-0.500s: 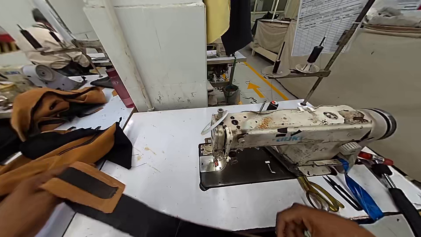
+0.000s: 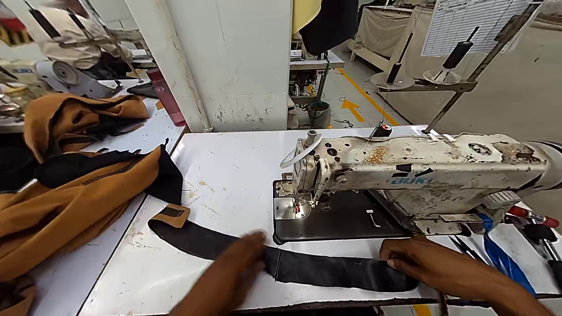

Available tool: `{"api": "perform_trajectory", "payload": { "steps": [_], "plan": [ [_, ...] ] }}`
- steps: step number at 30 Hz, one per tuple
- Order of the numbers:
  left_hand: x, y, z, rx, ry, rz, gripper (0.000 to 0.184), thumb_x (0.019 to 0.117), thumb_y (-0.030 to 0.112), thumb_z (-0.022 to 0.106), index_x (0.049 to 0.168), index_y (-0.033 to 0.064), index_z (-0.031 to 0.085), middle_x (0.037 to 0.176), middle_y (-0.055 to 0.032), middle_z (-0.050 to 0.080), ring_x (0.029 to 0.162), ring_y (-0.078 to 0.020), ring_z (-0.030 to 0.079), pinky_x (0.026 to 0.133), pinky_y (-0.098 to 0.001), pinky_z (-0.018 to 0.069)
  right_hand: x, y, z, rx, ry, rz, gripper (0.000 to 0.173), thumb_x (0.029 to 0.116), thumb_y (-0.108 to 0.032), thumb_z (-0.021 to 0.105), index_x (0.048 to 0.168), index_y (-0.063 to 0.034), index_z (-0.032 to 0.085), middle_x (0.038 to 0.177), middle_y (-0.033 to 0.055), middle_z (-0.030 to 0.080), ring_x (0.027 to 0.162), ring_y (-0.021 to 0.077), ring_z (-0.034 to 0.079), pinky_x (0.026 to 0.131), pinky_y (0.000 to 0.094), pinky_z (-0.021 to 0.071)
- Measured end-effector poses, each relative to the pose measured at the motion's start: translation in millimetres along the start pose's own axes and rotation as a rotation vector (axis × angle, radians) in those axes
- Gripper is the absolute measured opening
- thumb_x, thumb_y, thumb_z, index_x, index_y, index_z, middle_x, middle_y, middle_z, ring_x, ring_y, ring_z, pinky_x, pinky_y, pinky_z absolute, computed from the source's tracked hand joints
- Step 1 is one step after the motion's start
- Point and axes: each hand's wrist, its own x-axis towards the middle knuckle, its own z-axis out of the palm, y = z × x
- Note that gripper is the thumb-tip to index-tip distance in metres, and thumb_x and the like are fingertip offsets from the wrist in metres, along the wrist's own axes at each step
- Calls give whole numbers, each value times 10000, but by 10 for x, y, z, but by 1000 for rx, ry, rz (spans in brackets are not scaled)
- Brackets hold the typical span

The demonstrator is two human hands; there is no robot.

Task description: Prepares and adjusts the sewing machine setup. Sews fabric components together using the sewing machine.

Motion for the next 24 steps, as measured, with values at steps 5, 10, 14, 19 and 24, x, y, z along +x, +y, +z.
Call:
{"api": "perform_trajectory", "payload": {
  "steps": [5, 10, 14, 19, 24],
  "plan": [
    [-52, 117, 529, 13, -236, 329, 563, 1103, 422, 396, 1534, 66, 467, 1631, -94, 402, 1535, -229, 327, 1265, -472, 239, 9, 77, -6, -32, 104, 82, 299, 1057, -355, 531, 1142, -137, 717, 945, 63, 714, 901, 229, 679, 878, 498, 523],
    [-57, 178, 555, 40, -271, 295, 640, 1092, 472, 382, 1563, 40, 411, 1650, -128, 359, 1539, -277, 315, 1265, -497, 220, 278, 166, 184, -118, 640, 229, 327, 988, -406, 655, 1135, -124, 733, 1009, 61, 723, 897, 231, 708, 848, 485, 590],
    [-79, 158, 576, 59, -255, 294, 610, 1106, 451, 333, 1563, 57, 419, 1652, -104, 363, 1541, -255, 313, 1265, -493, 220, 511, 162, 369, -242, 799, 202, 148, 954, -215, 717, 1022, -96, 773, 982, 112, 719, 903, 295, 711, 814, 518, 589],
    [-47, 471, 463, -261, -76, 131, 495, 1081, 305, 512, 1463, -9, 528, 1543, -167, 503, 1463, -253, 450, 1234, -438, 332, 310, -297, 389, 119, 807, 91, 222, 991, -364, 615, 1030, -206, 766, 919, -56, 729, 813, 112, 706, 739, 367, 613],
    [132, 950, 438, -1177, 72, -279, 639, 914, 130, 762, 1441, -79, 467, 1418, -181, 588, 1236, -291, 645, 1034, -448, 574, 131, -1103, 687, 1028, 417, -214, 199, 991, -162, 673, 1113, -14, 725, 912, 80, 753, 793, 177, 735, 727, 339, 641]
  ]
}}
